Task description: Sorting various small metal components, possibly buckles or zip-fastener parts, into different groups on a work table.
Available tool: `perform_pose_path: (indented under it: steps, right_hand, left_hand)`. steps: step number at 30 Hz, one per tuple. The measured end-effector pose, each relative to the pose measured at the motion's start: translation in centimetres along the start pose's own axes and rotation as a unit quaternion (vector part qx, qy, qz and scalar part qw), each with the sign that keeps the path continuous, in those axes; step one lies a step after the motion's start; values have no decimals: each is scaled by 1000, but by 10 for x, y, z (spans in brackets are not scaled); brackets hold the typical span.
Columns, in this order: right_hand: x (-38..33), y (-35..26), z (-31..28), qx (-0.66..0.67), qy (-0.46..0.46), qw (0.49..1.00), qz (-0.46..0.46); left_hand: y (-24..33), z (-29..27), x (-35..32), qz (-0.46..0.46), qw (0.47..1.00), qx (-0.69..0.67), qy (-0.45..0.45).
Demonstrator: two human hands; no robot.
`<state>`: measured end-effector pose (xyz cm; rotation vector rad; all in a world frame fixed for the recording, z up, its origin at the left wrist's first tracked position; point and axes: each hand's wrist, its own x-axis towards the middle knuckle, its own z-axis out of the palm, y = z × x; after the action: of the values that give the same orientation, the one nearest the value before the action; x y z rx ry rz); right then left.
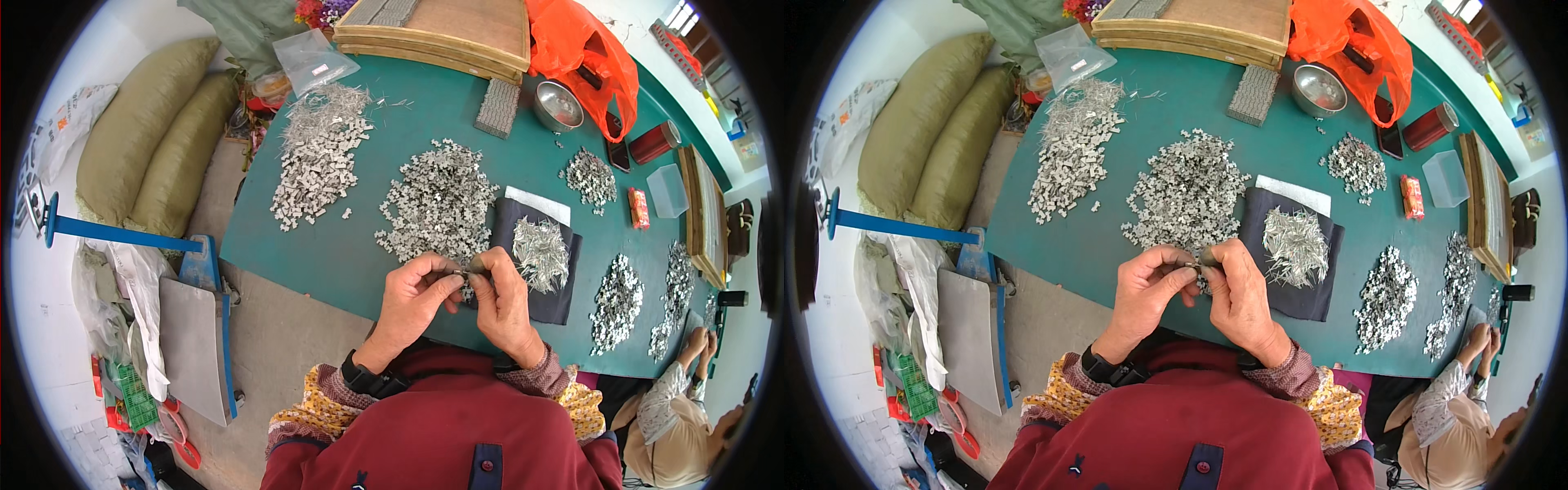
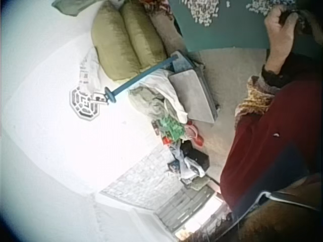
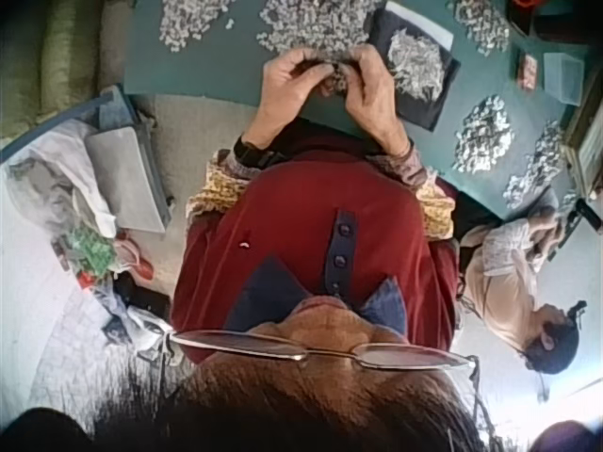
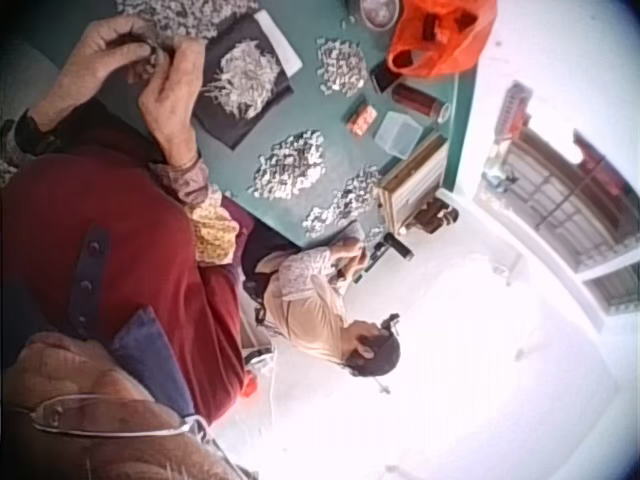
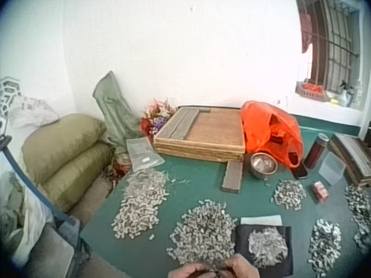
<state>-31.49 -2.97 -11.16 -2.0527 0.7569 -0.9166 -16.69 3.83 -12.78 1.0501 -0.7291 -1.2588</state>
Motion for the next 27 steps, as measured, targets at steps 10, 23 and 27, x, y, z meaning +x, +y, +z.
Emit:
perform_pose_path:
  steps: [10,23,27]
  right_hand:
    - [-2,-1,4,-2,10,1000,-5]
    - [6,2,18,-2,-3,1000,-2]
    - [18,11,26,-32,-43,998,15]
  left_hand:
    - [3,2,-1,-12,1000,13,10]
    - [2,-13,-5,0,997,-11,74]
    - [8,-53,-14,16,984,-18,177]
